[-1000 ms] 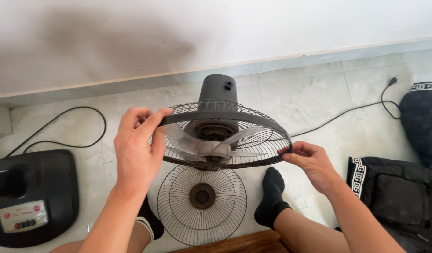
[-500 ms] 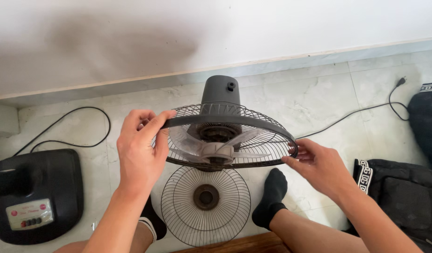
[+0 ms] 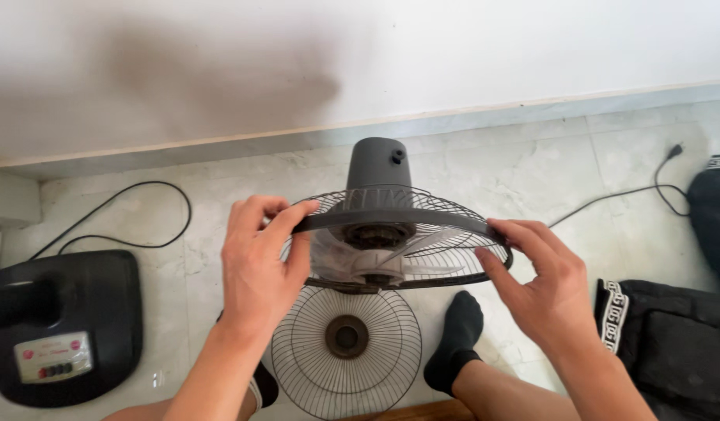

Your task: The person fits a black plastic retaining ring around a wire fan grill and then positions the grill onto the front of a floor fan by hand.

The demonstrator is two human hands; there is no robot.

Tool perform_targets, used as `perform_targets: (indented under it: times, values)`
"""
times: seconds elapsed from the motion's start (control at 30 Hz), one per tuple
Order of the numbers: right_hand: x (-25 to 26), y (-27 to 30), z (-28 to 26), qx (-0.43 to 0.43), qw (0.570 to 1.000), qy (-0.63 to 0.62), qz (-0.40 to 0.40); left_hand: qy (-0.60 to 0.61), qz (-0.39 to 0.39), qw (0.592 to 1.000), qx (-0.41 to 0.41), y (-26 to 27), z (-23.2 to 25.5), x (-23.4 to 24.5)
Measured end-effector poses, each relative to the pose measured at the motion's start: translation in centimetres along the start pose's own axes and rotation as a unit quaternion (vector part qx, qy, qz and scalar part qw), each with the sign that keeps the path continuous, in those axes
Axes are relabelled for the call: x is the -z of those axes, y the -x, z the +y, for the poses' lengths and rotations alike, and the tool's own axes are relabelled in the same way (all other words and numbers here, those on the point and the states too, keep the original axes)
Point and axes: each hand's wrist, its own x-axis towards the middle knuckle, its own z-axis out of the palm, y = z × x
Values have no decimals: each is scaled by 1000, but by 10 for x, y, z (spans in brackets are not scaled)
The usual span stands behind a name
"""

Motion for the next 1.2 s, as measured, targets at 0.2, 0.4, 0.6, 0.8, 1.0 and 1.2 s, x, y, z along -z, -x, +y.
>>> perform_targets:
  times: [0.2, 0.4, 0.6, 0.8, 1.0, 1.2]
  values:
    - [-6, -7, 6, -66, 995, -78, -17, -19, -22, 1000, -12, -14, 14, -3]
    - [-5, -14, 8, -83, 993, -77, -41, -52, -50, 992, -105, -22, 51, -12]
    - [-2, -15, -1, -89, 994, -59, -36, -69, -111, 981, -146, -32, 85, -39]
    - [-6, -12, -10, -33, 998, -34, 29, -148, -285, 926, -198, -69, 86, -77]
    - [-2, -20, -3, -41, 999, -14, -6, -183, -281, 915, -226, -59, 79, -86]
    - [2, -17, -4, -40, 998, -46, -18, -203, -285, 914, -206, -61, 81, -87]
